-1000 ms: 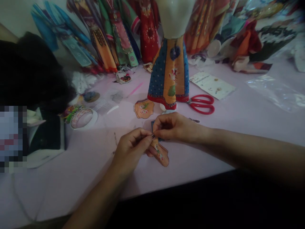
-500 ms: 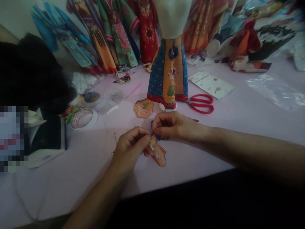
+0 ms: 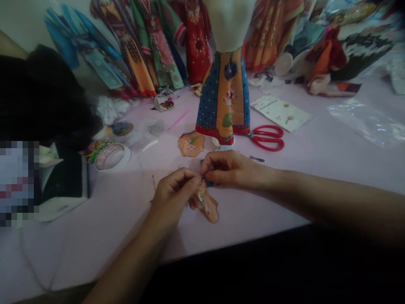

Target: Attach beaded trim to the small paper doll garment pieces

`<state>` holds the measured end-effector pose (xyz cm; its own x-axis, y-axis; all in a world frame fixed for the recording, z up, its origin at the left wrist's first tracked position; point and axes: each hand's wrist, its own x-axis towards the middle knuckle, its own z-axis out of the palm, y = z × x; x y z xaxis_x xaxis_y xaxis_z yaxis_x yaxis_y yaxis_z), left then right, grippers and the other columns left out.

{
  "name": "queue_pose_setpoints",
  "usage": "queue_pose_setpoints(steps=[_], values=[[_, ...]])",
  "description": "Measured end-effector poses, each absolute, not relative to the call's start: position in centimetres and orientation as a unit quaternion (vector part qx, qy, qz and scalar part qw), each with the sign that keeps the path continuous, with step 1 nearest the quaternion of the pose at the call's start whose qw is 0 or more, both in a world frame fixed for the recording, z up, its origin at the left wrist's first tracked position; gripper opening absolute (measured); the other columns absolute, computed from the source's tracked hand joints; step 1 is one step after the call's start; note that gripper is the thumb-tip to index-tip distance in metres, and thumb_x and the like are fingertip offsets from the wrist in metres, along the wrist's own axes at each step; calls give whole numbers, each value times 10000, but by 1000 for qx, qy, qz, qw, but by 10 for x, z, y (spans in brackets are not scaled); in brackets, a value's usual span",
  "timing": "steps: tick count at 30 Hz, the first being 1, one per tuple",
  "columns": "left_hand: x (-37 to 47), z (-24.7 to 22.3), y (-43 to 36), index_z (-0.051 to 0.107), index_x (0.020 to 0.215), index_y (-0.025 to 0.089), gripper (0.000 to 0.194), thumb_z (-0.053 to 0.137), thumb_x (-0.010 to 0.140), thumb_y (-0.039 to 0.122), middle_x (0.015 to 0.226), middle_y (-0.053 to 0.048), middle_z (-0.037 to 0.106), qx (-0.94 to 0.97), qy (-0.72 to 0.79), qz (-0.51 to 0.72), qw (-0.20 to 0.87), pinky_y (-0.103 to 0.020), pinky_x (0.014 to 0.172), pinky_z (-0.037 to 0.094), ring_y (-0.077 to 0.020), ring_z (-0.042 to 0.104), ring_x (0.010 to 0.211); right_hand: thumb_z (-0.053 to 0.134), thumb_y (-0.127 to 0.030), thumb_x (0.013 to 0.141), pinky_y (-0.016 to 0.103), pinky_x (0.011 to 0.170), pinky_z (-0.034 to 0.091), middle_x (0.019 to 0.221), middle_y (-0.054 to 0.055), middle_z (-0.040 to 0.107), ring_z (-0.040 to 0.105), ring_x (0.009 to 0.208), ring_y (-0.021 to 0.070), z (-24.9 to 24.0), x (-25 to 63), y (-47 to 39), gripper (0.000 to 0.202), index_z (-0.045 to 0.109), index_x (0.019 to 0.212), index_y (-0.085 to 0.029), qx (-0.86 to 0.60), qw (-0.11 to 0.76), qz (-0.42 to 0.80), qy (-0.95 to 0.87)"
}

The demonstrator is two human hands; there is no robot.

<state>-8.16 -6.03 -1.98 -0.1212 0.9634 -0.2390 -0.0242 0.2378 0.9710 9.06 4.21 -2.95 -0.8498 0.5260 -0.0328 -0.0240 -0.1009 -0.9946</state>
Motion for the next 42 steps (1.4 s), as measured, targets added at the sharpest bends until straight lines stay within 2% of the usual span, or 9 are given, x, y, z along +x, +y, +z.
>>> queue_pose_setpoints(steps=[9,17,22,28,31,36,40,42], values=[[-82,-19,-61,677,735,157,162,707,859,258,550,35,648,418,579,472,517,-140,440,426,-63,572,434,659,-260,850,297,735,474,898,38,644,579,820,157,-32,91,44,159,610,956,-152,-177,175,683,-686],[-85,-23,-64,655,724,169,252,727,855,371,518,24,638,397,578,475,532,-170,379,382,-81,526,361,691,-291,851,262,614,367,756,-16,542,478,669,111,-35,92,45,177,576,840,-157,-176,161,683,-691],[-84,-18,-65,643,682,170,322,696,826,453,390,35,519,361,584,496,531,-183,347,301,-90,452,309,699,-280,848,257,612,358,746,-21,535,475,665,107,-31,94,44,176,575,836,-156,-184,150,723,-649],[-84,-13,-65,601,674,174,322,700,772,465,391,32,536,357,596,487,529,-176,324,194,-83,441,271,712,-258,837,244,581,324,703,-33,529,449,622,87,-29,94,44,175,573,827,-151,-206,153,761,-596],[-85,-14,-64,601,712,177,290,700,769,444,374,59,500,362,588,487,535,-161,324,201,-76,437,266,729,-273,828,240,580,335,698,-31,532,459,622,88,-29,94,44,200,569,823,-153,-219,155,769,-581],[-86,-14,-63,592,716,168,321,660,774,477,501,19,608,340,586,500,539,-174,308,250,-83,478,282,750,-270,814,241,604,357,700,-32,527,476,629,87,-26,93,41,215,567,820,-157,-252,163,774,-557],[-86,-15,-65,571,722,181,260,674,792,409,412,62,529,354,584,490,542,-151,335,270,-72,473,293,750,-266,829,241,599,342,697,-29,529,467,627,85,-24,93,38,205,577,811,-157,-269,170,779,-541],[-87,-16,-66,561,727,182,242,698,795,370,425,70,542,370,584,480,540,-138,340,264,-60,481,300,747,-270,836,245,602,346,696,-26,534,465,625,89,-24,94,38,184,602,832,-156,-268,174,784,-532]])
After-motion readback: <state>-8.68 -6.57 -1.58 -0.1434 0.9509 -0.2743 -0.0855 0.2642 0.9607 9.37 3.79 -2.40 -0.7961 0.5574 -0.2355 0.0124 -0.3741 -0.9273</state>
